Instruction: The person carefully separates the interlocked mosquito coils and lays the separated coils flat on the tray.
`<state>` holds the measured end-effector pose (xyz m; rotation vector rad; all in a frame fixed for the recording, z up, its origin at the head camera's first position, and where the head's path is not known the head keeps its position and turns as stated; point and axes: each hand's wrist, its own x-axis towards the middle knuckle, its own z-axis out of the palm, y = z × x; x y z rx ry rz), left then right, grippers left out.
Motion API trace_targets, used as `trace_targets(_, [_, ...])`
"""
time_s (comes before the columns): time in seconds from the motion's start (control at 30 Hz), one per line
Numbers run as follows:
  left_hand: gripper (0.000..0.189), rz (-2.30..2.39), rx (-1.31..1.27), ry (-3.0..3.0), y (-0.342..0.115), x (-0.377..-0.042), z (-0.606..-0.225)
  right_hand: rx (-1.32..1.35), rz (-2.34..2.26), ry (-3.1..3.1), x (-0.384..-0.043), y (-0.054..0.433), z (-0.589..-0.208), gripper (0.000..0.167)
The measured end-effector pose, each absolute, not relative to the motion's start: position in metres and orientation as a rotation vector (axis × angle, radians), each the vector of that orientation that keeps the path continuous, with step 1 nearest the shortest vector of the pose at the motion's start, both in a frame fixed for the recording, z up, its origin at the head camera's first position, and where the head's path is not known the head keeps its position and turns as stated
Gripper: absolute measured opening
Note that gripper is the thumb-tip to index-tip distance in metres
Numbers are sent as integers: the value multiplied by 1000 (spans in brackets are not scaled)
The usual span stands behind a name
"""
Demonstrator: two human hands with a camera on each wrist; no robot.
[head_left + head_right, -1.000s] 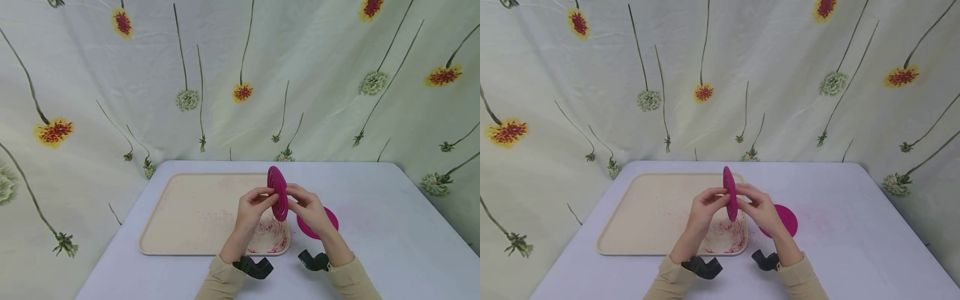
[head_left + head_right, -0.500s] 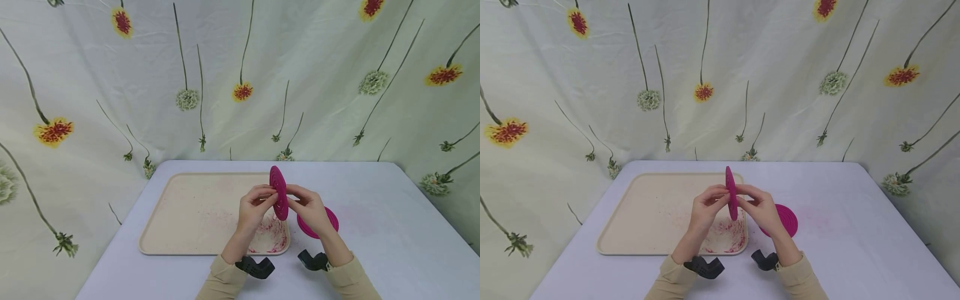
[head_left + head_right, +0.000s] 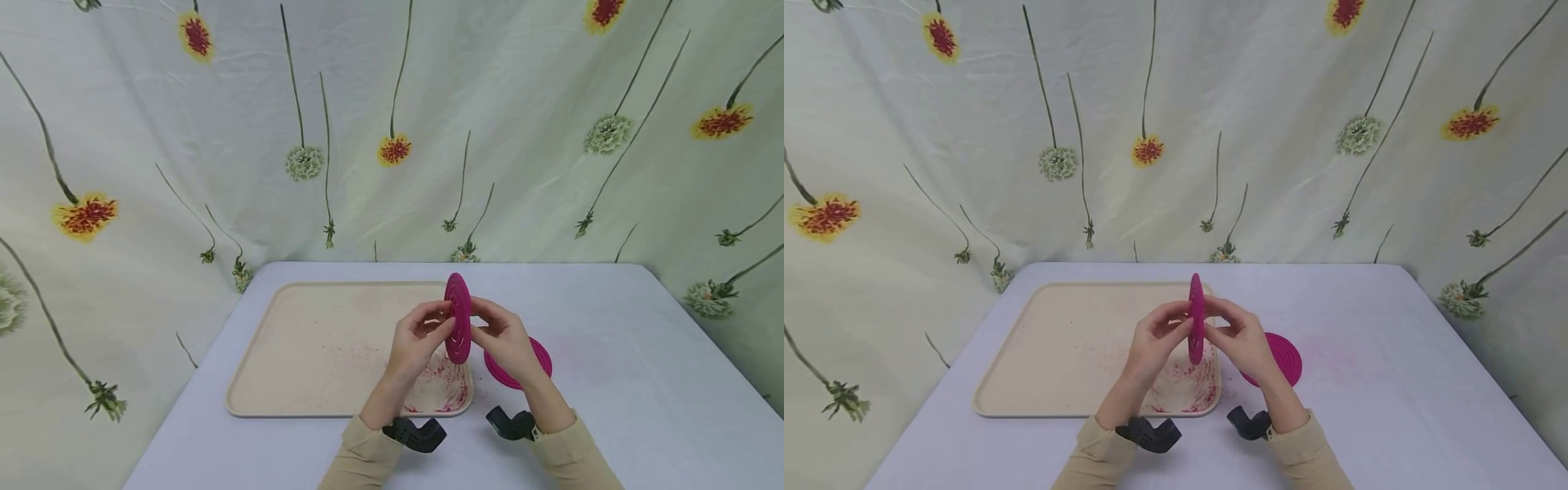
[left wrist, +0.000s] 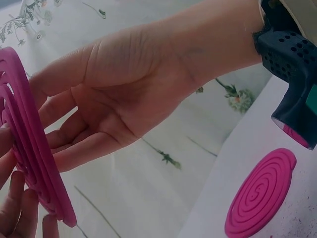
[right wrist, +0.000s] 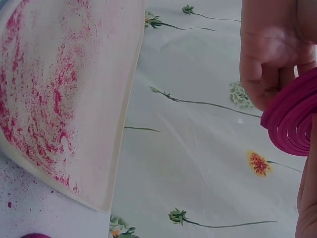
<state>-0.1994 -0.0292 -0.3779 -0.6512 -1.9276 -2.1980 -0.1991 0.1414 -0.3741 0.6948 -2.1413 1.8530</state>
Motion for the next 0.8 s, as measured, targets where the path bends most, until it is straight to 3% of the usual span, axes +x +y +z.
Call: trace_targets(0.8, [24,-1788,-864,-1994,-29,-178,-349,740,1866,-2060,-199,146,-372,40])
